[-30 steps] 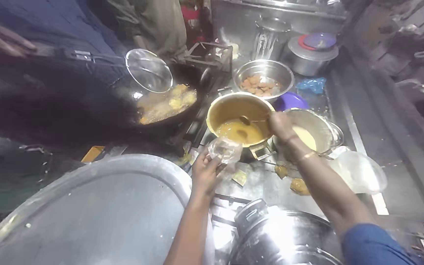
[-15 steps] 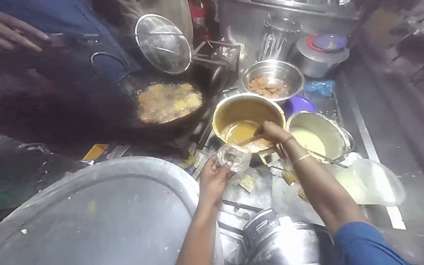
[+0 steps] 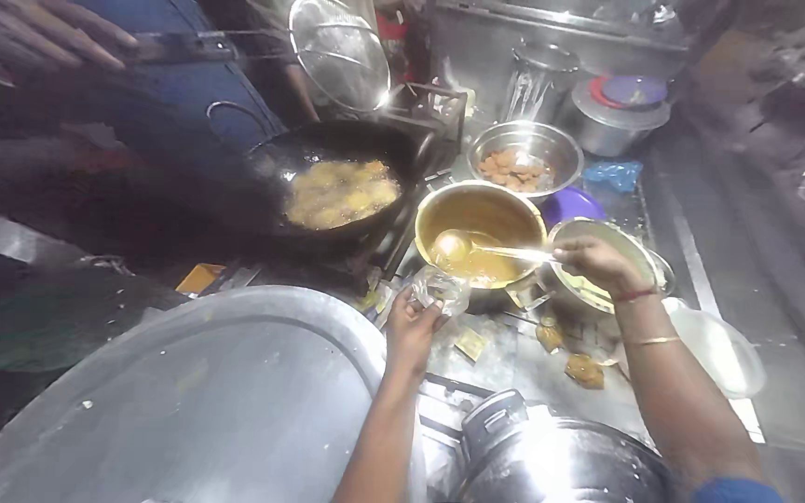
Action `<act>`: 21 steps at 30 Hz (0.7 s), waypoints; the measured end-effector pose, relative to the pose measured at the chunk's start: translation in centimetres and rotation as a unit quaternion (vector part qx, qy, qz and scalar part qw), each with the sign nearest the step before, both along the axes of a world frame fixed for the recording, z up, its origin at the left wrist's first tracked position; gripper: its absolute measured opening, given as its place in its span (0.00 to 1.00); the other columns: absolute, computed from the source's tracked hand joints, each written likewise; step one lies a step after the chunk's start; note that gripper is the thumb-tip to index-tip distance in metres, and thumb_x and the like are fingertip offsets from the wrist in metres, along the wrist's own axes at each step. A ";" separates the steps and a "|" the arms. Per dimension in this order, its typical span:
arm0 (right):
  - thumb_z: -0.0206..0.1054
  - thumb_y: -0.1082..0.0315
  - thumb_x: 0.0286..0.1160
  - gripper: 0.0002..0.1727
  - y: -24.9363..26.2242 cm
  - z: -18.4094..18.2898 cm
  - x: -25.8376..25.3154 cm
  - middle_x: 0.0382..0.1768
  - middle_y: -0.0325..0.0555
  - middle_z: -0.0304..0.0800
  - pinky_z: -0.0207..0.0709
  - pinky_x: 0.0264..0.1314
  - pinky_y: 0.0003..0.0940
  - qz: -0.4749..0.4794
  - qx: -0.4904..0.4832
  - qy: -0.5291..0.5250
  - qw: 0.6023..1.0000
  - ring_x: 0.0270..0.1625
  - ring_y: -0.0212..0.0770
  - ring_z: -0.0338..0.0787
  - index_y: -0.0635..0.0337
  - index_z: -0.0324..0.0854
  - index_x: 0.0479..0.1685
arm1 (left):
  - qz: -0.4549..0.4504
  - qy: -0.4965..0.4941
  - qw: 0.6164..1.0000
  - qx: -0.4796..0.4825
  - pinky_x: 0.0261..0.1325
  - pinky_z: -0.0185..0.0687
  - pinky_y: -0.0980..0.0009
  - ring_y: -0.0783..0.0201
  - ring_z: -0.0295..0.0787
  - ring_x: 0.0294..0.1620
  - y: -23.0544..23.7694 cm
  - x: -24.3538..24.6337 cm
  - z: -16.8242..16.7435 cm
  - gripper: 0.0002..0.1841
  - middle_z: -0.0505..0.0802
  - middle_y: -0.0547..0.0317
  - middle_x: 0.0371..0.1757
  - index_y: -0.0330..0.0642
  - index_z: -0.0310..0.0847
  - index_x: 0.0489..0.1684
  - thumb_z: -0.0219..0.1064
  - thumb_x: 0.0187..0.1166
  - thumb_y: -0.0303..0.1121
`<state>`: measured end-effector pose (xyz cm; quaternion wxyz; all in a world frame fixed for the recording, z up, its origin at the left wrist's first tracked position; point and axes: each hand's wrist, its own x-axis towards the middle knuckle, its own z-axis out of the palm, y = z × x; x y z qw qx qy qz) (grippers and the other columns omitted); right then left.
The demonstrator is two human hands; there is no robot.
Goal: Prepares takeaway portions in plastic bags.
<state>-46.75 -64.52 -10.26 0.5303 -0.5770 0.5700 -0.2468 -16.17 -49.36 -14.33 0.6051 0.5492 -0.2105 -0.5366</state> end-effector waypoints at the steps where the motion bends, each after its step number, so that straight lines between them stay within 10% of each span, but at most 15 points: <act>1: 0.59 0.77 0.84 0.12 0.8 0.6 -0.2 0.27 0.35 0.84 0.66 0.23 0.18 -0.002 -0.013 -0.010 1.000 0.19 0.21 0.69 0.68 0.86 0.58 | 0.002 0.000 1.000 0.003 0.45 0.94 0.63 0.58 0.92 0.40 0.0 0.0 0.0 0.34 0.87 0.44 0.48 0.32 0.58 0.84 0.67 0.76 0.17; 6: 0.70 0.77 0.76 0.12 5.2 3.2 0.0 0.36 0.39 0.94 0.75 0.29 0.21 0.006 -0.099 0.054 0.994 0.23 0.23 0.79 0.64 0.90 0.56 | 0.000 -0.016 1.000 0.008 0.44 0.94 0.63 0.58 0.93 0.40 -0.2 0.2 -0.2 0.34 0.88 0.42 0.50 0.33 0.58 0.84 0.68 0.77 0.18; 11: 0.68 0.73 0.77 0.12 9.7 3.0 1.0 0.49 0.40 0.98 0.88 0.58 0.29 0.157 -0.277 0.166 0.933 0.49 0.27 0.95 0.56 0.93 0.53 | -0.008 0.001 1.000 -0.002 0.42 0.92 0.66 0.60 0.92 0.38 -0.1 0.3 0.2 0.34 0.89 0.44 0.48 0.35 0.57 0.85 0.64 0.76 0.14; 16: 0.71 0.74 0.76 0.10 5.9 2.7 0.2 0.46 0.49 0.96 0.88 0.56 0.43 0.074 -0.285 0.196 0.935 0.45 0.38 0.94 0.61 0.93 0.52 | -0.033 0.007 0.999 0.006 0.39 0.92 0.66 0.60 0.92 0.37 0.0 0.3 0.5 0.34 0.90 0.45 0.47 0.36 0.62 0.83 0.65 0.73 0.12; 21: 0.71 0.77 0.76 0.10 -1.4 0.6 2.6 0.44 0.45 0.96 0.81 0.36 0.31 0.116 -0.163 0.141 0.970 0.31 0.32 0.85 0.62 0.92 0.52 | -0.034 0.001 0.999 0.014 0.44 0.94 0.62 0.58 0.93 0.39 -0.3 0.2 0.0 0.35 0.88 0.43 0.49 0.34 0.61 0.83 0.61 0.72 0.10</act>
